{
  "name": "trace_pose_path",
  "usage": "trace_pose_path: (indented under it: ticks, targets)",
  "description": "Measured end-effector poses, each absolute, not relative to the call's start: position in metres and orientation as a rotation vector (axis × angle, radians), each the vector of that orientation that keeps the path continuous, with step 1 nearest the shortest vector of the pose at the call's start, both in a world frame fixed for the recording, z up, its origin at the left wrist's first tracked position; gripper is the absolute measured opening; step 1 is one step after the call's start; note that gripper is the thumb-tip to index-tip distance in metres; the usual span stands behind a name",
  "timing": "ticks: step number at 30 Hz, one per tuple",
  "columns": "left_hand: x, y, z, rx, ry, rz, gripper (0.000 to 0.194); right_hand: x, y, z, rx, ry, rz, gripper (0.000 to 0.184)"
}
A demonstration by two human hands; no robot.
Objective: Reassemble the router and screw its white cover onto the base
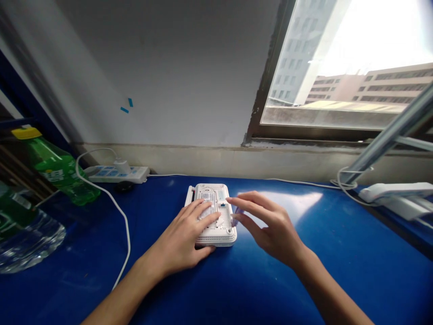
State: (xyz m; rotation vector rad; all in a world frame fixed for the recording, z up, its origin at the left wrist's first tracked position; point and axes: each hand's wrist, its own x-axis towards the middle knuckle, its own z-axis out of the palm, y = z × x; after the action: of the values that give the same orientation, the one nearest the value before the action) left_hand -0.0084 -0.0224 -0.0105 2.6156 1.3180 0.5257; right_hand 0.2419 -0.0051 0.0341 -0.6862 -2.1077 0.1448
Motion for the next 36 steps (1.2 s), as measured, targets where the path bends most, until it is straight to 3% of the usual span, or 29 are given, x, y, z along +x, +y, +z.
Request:
trace_pose_path:
  ticks: [5,12,19,26,32,36]
  targets:
    - [-0.007,-0.022,-0.009,2.596,1.324,0.542,0.079,0.245,-0.005,0.034,-0.623,-2.153,0.31,0.045]
    - [-0.007,-0.02,-0.01,2.613,1.34,0.503,0.077,0.245,-0.003,0.034,-0.659,-2.099,0.236,0.019]
    - [-0.007,-0.021,-0.012,2.596,1.332,0.525,0.079,0.244,-0.003,0.036,-0.564,-2.206,0.348,0.051]
    - [-0.008,-0.021,-0.013,2.601,1.323,0.515,0.082,0.235,-0.005,0.034,-0.589,-2.069,0.268,0.026]
    - [-0.007,-0.021,-0.011,2.591,1.333,0.494,0.079,0.237,-0.006,0.036,-0.546,-2.179,0.33,0.049]
    - [-0.007,-0.021,-0.012,2.599,1.329,0.496,0.081,0.237,-0.005,0.034,-0.512,-2.106,0.39,0.039]
